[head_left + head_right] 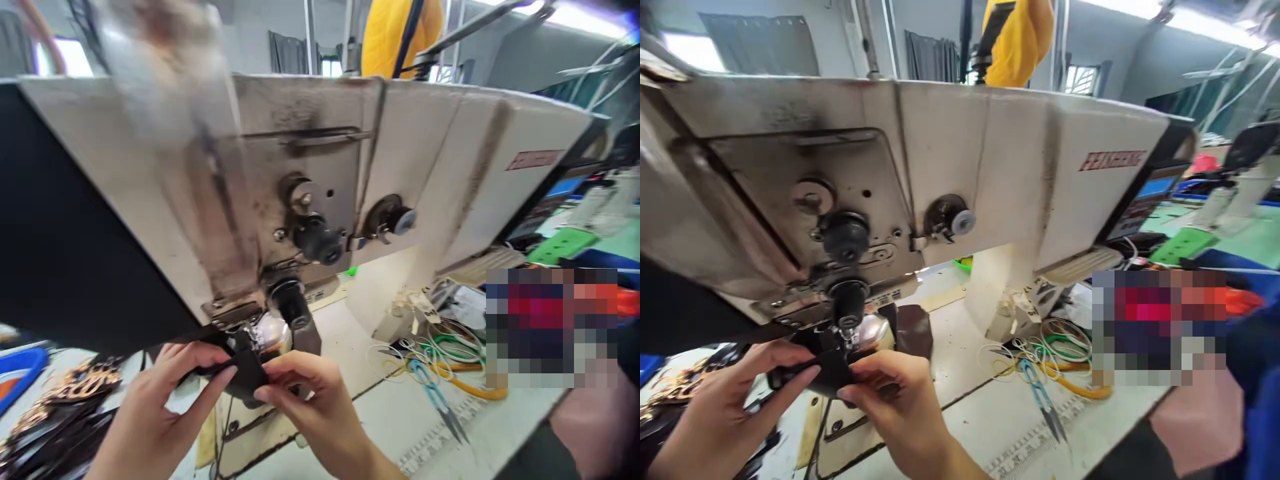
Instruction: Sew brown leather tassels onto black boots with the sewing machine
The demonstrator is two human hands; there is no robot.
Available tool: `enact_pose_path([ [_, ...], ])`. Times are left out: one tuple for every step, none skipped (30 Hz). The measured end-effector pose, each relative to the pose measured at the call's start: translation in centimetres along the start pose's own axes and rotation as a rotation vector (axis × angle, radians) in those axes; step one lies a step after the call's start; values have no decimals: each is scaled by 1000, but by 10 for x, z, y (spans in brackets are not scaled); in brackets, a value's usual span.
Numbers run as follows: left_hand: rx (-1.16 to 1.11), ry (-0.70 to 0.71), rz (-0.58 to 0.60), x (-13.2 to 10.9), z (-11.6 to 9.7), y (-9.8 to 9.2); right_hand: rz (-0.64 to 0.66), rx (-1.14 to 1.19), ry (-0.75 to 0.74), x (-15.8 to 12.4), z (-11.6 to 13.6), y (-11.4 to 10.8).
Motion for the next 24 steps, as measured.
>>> enact_pose_path([
  [1,9,17,0,-1,-2,10,3,6,0,3,0],
  [-7,22,28,1,-4,-3,13,2,6,0,6,1],
  [-17,34,33,2,-7,-3,14,-5,0,1,9,1],
  [-24,46,40,3,-10,-3,17,-15,-7,1,12,3],
  [-25,70,47,3,-15,-3,21,-26,-19,1,16,5],
  [-18,101,55,2,-19,-3,30,-39,-33,2,19,7],
  [-6,141,58,2,-25,-4,40,-49,-53,3,22,10],
  [10,186,56,1,-30,-5,50,-59,-73,3,26,13],
  [23,223,51,1,-35,-6,59,-68,-92,4,28,15],
  [32,251,42,0,-39,-7,66,-74,-112,4,31,17],
  [38,269,36,1,-42,-8,72,-78,-130,4,33,18],
  [38,280,33,1,-45,-9,75,-77,-143,4,34,19],
  [30,286,26,2,-47,-9,73,-70,-154,4,35,19],
  [18,286,18,2,-48,-8,68,-61,-162,4,36,19],
  [2,281,10,2,-49,-8,61,-49,-171,4,37,18],
  [-16,272,2,2,-50,-7,56,-38,-176,4,38,17],
  [-35,260,-6,2,-50,-6,53,-27,-175,4,38,17],
  [-51,247,-9,2,-50,-4,52,-13,-167,4,38,16],
  [-63,235,-7,1,-50,-3,54,1,-150,4,38,16],
  [-73,220,-8,0,-50,-2,54,15,-128,4,37,15],
  [-81,205,-12,0,-50,-2,53,30,-104,4,36,14],
  [-85,195,-15,-1,-50,-2,53,44,-80,4,35,13],
  [-85,189,-12,-1,-50,-2,52,54,-60,4,34,12],
  [-84,188,-10,-1,-51,-2,55,60,-47,4,33,11],
])
Point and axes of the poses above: each hand's wrist, its own x-axis towards the middle knuckle, its own y-axis out of the palm, z = x × y, the point moved 6 cm from there along x, towards the middle knuckle, and after that the axes turned 15 degrees about x, right-handed, at the moved point
